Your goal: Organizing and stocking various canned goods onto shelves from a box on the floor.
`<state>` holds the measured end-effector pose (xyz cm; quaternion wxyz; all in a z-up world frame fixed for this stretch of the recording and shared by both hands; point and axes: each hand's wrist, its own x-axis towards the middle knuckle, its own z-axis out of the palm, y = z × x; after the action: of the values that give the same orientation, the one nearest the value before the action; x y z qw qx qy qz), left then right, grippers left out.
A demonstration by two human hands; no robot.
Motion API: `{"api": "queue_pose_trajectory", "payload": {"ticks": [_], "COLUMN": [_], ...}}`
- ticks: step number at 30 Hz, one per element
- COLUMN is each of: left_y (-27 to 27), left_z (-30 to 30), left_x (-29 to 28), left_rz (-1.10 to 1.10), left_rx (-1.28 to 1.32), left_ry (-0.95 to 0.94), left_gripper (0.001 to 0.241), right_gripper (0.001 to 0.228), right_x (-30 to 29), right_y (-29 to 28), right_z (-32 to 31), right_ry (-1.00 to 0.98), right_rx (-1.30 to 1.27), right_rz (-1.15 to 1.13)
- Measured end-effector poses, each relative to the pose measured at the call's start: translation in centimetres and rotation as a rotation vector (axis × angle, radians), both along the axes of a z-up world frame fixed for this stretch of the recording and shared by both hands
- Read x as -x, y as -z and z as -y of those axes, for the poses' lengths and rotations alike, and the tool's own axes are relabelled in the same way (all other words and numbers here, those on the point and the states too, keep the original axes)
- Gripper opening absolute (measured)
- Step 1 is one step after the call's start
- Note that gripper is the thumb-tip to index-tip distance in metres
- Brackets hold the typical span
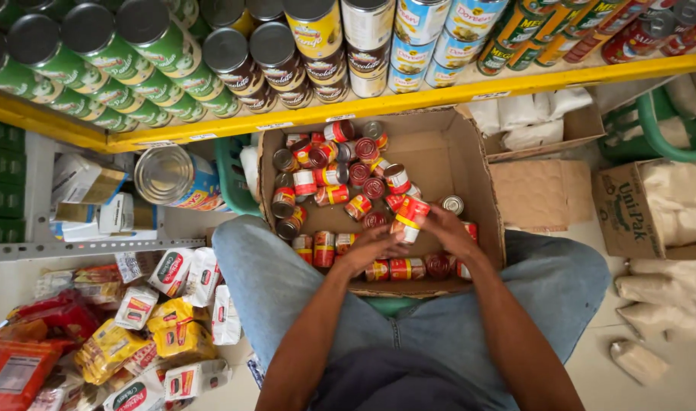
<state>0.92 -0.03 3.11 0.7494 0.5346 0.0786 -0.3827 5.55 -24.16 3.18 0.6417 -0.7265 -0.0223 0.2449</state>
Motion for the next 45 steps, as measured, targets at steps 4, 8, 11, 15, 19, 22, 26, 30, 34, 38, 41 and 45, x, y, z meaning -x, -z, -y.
{"api": "queue_pose_trajectory", "payload": {"ticks": [4,8,11,15,19,22,26,30,34,38,41,45], "left_y": [0.0,-2.7,-1.1,-2.0,-1.3,-3.2,-6.5,-11.3,-15.5,-19.5,-22.6,-26.1], "left_z": [-0.2,0.1,0.0,0.3,0.7,0.7,0.8,1.2,2.2,2.8,3.8,4.2], "left_x": [0.2,0.1,0.1,-0.1,-0.7,-1.4,-3.4,-5.3,-6.5,-8.0,-8.7,-10.9], "left_rz": [-0.033,-0.078,0.024,0.021,0.08,0.13,0.096,0.019,0.052,0.153,0.268,0.375], "left_rx": [0.156,0.14,0.094,0.133,0.237,0.358,0.48,0.762,0.986,0.818,0.739,0.802], "left_ry": [0.014,-0.077,-0.116,-0.135,-0.235,-0.257,-0.266,-0.275,-0.153,-0.149,-0.24,-0.19], "left_gripper": [0.061,0.059,0.057,0.055,0.051,0.05,0.05,0.054,0.059,0.068,0.05,0.051], "right_gripper": [0.063,0.059,0.055,0.054,0.05,0.05,0.06,0.07,0.068,0.065,0.063,0.063], "right_x": [0.7,0.7,0.6,0.7,0.0,-0.5,-1.3,-2.4,-3.8,-4.5,-5.8,-7.2], "right_y": [-2.3,-2.0,-1.5,-2.9,-4.1,-5.5,-11.2,-15.8,-18.6,-26.7,-29.1,-32.7], "right_z": [-1.3,-1.9,-2.0,-2.5,-2.7,-2.7,-3.6,-4.1,-3.9,-5.4,-5.3,-5.0], "right_ry": [-0.016,0.084,0.142,0.143,0.132,0.126,0.087,0.066,0.054,0.178,0.206,0.212], "right_rx": [-0.031,-0.096,-0.137,-0.162,-0.224,-0.301,-0.418,-0.517,-0.477,-0.236,-0.175,-0.163], "right_rz": [-0.041,-0.061,-0.061,-0.019,0.069,0.128,0.212,0.274,0.067,0.229,0.565,0.696]}}
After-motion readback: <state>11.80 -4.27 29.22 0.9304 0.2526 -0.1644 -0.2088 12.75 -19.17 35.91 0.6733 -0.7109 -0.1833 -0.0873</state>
